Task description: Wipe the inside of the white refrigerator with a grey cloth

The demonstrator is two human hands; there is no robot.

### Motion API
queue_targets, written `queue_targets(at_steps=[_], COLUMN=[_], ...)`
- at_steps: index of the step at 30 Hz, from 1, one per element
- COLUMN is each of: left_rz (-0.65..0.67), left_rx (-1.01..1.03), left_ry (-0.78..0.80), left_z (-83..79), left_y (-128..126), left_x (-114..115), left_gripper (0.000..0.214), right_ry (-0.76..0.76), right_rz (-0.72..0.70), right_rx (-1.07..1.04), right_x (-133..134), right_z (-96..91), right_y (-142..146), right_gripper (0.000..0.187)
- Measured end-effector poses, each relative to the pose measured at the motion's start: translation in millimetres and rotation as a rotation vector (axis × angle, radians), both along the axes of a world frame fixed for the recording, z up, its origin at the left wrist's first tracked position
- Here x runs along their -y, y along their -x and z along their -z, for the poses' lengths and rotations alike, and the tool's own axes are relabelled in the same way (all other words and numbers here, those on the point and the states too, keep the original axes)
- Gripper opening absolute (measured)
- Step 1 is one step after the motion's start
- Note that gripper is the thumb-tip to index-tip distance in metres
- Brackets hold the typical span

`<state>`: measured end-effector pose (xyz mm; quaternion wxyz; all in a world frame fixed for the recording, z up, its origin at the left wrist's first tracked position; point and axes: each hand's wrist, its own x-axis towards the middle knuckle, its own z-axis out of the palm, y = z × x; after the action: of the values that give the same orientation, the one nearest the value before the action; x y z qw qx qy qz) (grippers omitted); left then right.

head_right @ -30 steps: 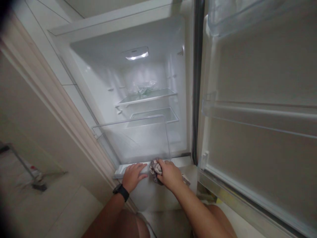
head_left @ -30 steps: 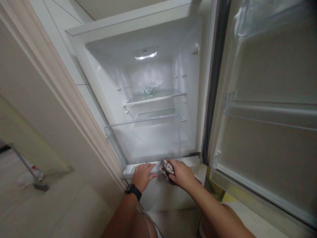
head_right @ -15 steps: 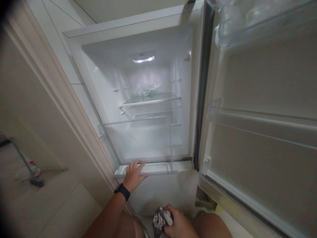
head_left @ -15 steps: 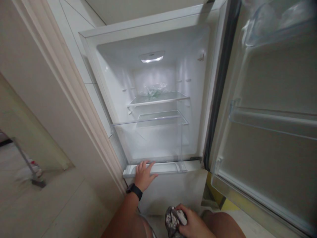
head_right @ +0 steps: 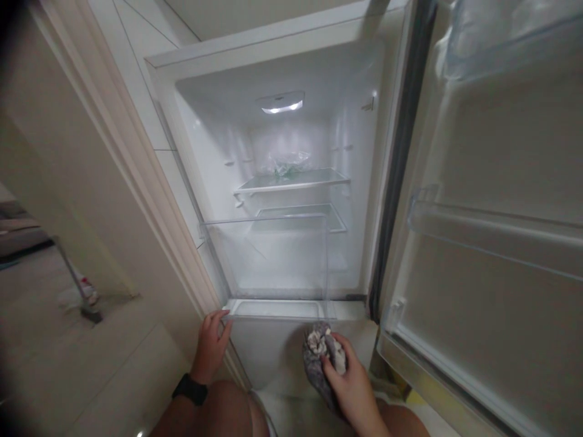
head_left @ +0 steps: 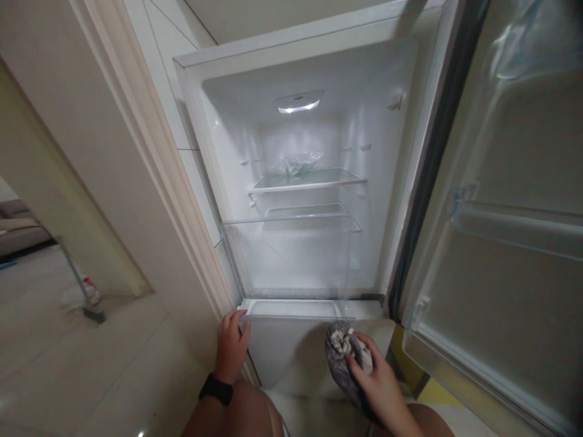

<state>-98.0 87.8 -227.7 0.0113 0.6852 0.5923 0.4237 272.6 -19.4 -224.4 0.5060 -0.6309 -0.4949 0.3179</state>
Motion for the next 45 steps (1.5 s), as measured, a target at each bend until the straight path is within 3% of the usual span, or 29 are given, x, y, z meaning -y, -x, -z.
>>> queue_targets(at_steps=[3, 6, 12, 18, 22, 25, 29, 35, 40, 42, 45], left_rz=[0.014, 0.053, -0.041, -0.052, -0.054, -0.073, -0.091, -0.086, -0.02, 0.013, 0.037], left_rx=[0.071, 0.07, 0.084, 0.003, -0.046, -0.076, -0.115, -0.12, 0.216, 0.356, 0.48], left_ry=[0.007, 0.057, 0.171, 0.17, 0.206, 0.247, 0.291, 0.304, 0.384, 0.4, 0.34], left_z=[9.1, 22.2, 43.7, 35.7, 28.7, 25.3, 21.9, 16.6, -9.8, -32.2, -79.7], left_y=[12, 12, 10, 13, 12, 11, 10, 6, 0, 0, 2], left_x=[-1, -12, -37, -34, -32, -32, -32, -28, -31, -40, -58], left_gripper=[0.042, 0.051, 0.058, 0.056, 0.055, 0.056, 0.059, 0.061, 0.059, 0.061, 0.069], right_ry=[-0.046, -0.083, 0.053, 0.044, -0.006, -0.016, 0.007, 0.04, 0.058, 0.065, 0.076], right_rz=[0.103, 0.076, -0.018, -0.135, -0.259, -0.293, -0.278, -0.183, -0.154, -0.156, -0.15], right_rx=[-0.042, 0.002, 0.52, 0.848, 0.891, 0.894, 0.883, 0.844, 0.807, 0.795, 0.777], right_x=[-18, -37, -70, -102, -118, -126, -128, -116, -109, -108, -108], right_z=[-23.1, -43.1, -69.3, -83.7, -86.1, -86.3, -86.4, -83.4, -82.3, -82.5, -82.4], right_y=[1, 6, 25, 94, 151, 172, 161, 110, 86, 84, 84], right_gripper=[0.062, 0.061, 0.056, 0.056, 0.059, 0.062, 0.063, 0.062, 0.061, 0.061, 0.062])
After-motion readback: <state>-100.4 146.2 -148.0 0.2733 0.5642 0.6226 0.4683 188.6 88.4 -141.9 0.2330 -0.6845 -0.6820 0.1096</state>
